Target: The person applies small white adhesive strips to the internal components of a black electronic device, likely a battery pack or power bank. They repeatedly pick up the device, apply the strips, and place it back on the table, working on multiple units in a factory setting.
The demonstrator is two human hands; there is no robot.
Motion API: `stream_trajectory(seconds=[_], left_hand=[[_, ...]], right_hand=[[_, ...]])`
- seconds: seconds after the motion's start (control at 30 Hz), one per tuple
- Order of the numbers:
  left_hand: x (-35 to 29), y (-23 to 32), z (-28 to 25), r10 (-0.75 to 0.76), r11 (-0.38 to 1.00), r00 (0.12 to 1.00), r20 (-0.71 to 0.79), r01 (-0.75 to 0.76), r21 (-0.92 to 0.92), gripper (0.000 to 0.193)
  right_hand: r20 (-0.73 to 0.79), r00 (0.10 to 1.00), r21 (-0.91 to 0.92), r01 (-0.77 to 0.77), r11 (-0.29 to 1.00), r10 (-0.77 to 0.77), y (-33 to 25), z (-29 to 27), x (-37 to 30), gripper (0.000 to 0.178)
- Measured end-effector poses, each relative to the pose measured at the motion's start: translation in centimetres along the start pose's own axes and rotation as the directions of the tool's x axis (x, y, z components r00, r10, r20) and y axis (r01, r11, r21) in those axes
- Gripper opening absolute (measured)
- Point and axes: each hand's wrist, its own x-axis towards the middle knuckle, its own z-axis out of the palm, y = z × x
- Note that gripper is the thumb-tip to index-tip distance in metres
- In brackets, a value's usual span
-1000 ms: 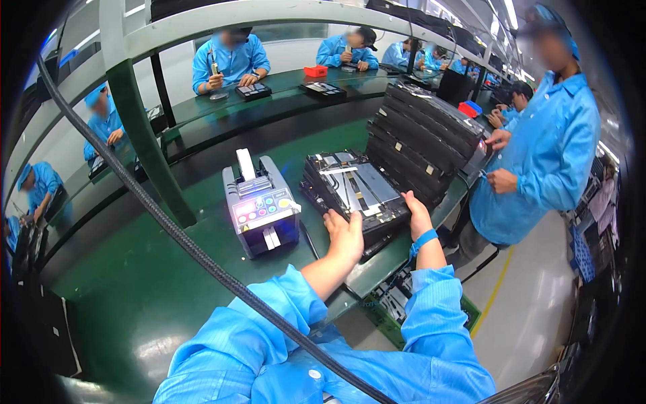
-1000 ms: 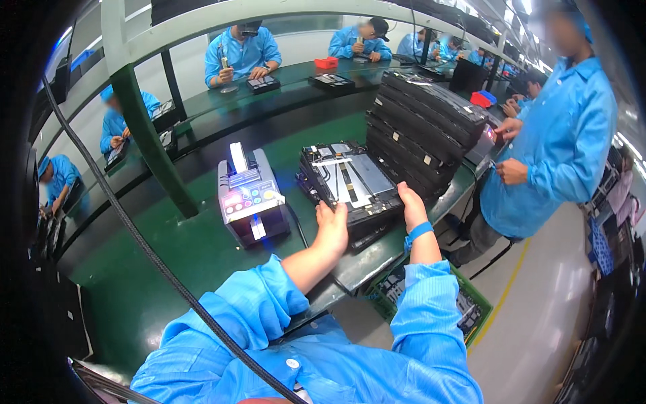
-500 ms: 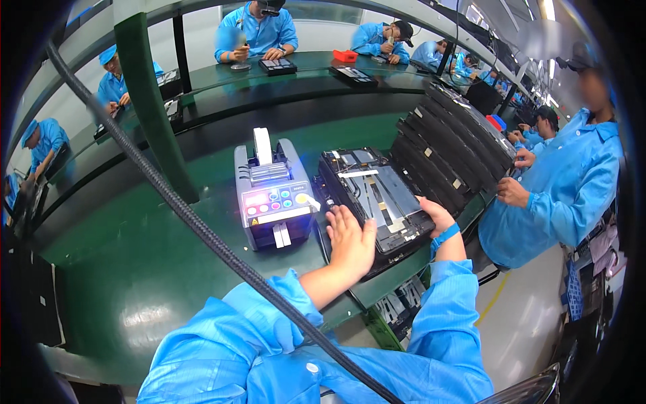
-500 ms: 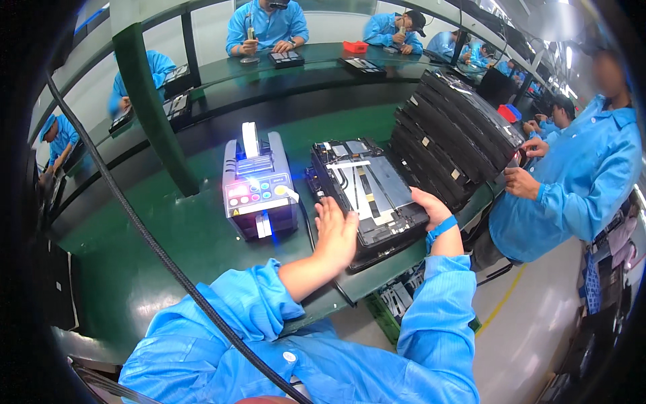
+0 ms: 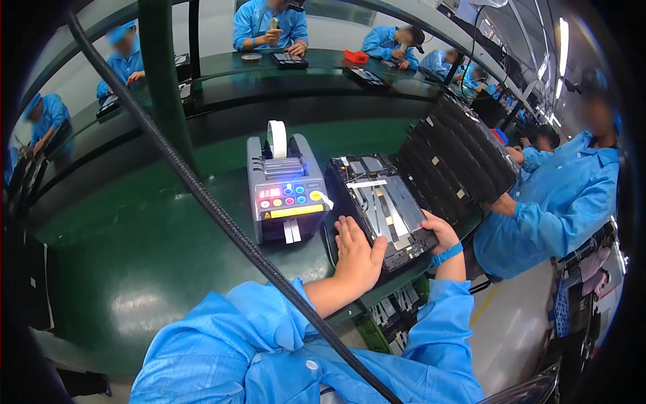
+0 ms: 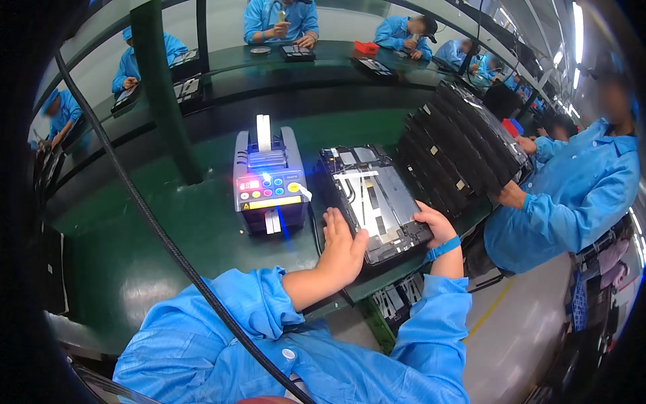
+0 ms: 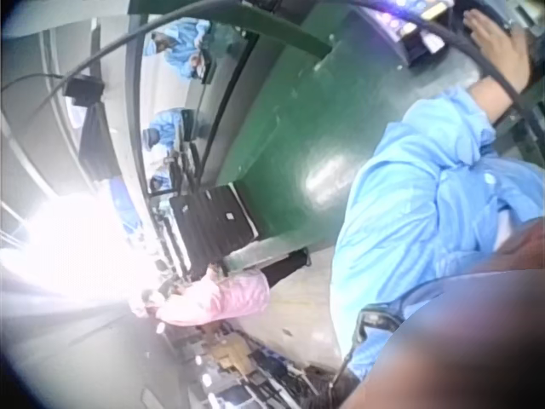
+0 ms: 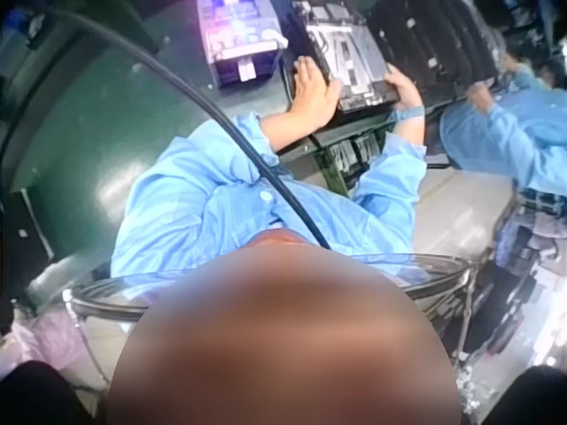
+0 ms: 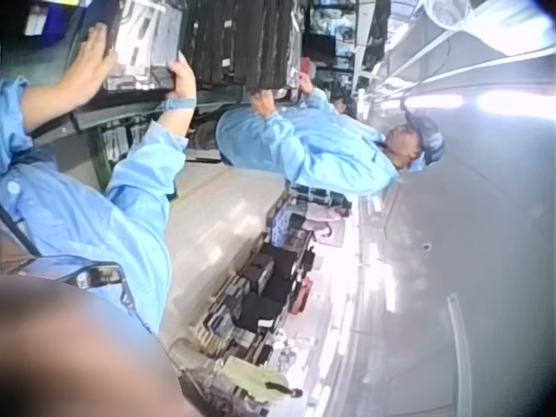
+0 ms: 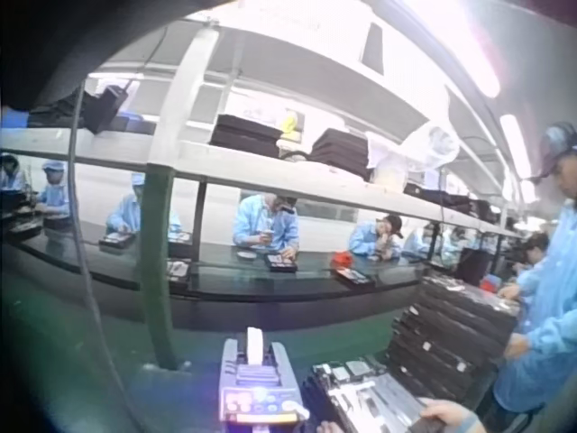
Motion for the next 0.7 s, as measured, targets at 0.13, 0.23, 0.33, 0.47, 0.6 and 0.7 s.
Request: stream_trajectory(seconds=[0.13, 0.23, 0.33, 0.47, 0.6, 0.7], left_hand=[[1.7, -1.3, -0.1, -0.126, 0.985, 0.992, 0.000, 0.125, -0.123, 0.085], [1.8, -0.9, 1.2, -0.108, 0.985, 0.988, -0.107, 0.091, -0.149, 0.087], [1.0, 0.9, 0.8, -0.022, 0.990, 0.994, -0.107, 0.007, -0.141, 0.089], [-1.0, 7.0, -2.2, 0.204, 0.971, 0.978, -0.046, -0.208, -0.116, 0.090], [-3.9, 12.1, -8.2, 0.392, 0.908, 0.915, -0.097, -0.401, -0.123, 0.090], [-5.6, 12.7, -13.8, 0.482, 0.855, 0.859, -0.175, -0.504, -0.119, 0.089]], right_hand=[[-0.004, 1.000, 0.324, -0.016, 0.946, 0.019, 2.4, -3.5, 0.0, 0.051], [-0.104, 0.995, 0.275, 0.035, 0.961, -0.006, 2.8, -2.4, -0.4, 0.051], [-0.056, 0.995, 0.332, 0.094, 0.939, -0.080, 2.9, -0.5, -2.8, 0.058], [-0.063, 0.939, 0.120, 0.343, 0.932, -0.337, -1.8, 3.4, -8.3, 0.065], [0.007, 0.889, 0.040, 0.457, 0.889, -0.458, -7.3, 11.3, -12.1, 0.068], [0.040, 0.860, 0.030, 0.508, 0.861, -0.509, -8.3, 17.4, -12.5, 0.066]])
